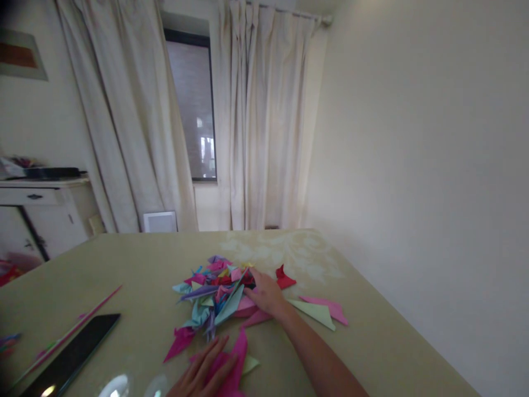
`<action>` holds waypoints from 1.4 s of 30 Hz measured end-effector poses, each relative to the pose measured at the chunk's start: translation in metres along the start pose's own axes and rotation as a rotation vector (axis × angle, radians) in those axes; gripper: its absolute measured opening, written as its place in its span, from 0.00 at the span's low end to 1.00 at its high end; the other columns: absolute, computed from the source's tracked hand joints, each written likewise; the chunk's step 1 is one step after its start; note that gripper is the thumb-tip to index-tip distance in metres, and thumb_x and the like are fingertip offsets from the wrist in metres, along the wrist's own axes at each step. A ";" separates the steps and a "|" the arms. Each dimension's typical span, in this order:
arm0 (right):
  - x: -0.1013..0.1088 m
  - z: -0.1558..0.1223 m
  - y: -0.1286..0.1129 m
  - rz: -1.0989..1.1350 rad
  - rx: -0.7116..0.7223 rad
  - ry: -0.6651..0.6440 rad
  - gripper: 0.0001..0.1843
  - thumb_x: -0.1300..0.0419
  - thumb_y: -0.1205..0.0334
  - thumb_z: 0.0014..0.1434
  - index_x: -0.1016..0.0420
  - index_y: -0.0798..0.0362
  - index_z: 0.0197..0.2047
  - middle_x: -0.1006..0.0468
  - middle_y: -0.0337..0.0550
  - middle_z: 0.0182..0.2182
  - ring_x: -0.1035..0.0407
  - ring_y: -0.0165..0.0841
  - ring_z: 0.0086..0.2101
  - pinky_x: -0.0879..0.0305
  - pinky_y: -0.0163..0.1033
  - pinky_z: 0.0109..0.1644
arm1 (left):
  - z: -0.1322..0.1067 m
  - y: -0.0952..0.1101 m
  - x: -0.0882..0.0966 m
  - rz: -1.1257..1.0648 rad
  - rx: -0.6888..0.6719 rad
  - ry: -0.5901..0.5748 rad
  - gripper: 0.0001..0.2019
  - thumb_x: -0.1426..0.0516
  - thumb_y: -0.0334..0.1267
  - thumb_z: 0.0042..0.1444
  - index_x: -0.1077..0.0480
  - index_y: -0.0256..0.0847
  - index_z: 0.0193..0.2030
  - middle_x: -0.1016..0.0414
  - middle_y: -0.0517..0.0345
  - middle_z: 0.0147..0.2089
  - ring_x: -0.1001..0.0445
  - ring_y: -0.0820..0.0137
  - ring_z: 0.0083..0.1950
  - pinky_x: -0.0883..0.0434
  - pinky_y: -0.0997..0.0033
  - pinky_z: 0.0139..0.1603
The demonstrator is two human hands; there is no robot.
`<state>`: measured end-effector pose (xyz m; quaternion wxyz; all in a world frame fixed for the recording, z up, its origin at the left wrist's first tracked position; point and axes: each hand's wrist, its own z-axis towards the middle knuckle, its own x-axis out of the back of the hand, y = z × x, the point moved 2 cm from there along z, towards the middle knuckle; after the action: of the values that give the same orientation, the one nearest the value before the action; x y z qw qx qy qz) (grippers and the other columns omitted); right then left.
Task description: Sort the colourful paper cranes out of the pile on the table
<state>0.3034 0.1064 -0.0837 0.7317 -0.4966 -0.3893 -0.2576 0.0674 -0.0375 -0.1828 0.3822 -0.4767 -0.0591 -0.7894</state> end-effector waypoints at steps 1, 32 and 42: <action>0.001 -0.002 -0.002 0.016 0.014 0.005 0.38 0.35 0.50 0.64 0.33 0.50 0.74 0.21 0.55 0.63 0.26 0.51 0.60 0.32 0.51 0.65 | 0.011 0.002 0.002 0.037 -0.023 0.030 0.40 0.45 0.57 0.70 0.54 0.49 0.82 0.26 0.50 0.71 0.25 0.57 0.67 0.23 0.68 0.57; 0.018 -0.097 0.056 -0.250 -0.215 -0.069 0.55 0.33 0.33 0.57 0.48 0.38 0.80 0.57 0.52 0.80 0.60 0.56 0.77 0.67 0.69 0.77 | 0.029 -0.115 -0.002 -0.048 0.521 0.031 0.35 0.45 0.60 0.67 0.46 0.63 0.79 0.35 0.51 0.77 0.35 0.42 0.74 0.35 0.30 0.70; 0.023 -0.059 0.071 -0.157 -0.278 -0.046 0.51 0.35 0.41 0.62 0.51 0.43 0.81 0.57 0.52 0.81 0.60 0.48 0.78 0.57 0.58 0.78 | 0.034 -0.067 0.018 -0.342 0.493 -0.107 0.39 0.45 0.61 0.68 0.52 0.61 0.81 0.49 0.55 0.83 0.38 0.48 0.77 0.27 0.45 0.70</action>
<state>0.3891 0.0782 -0.1141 0.6243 -0.5672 -0.4041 -0.3539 0.0426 0.0156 -0.1318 0.3442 -0.3934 -0.3484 -0.7780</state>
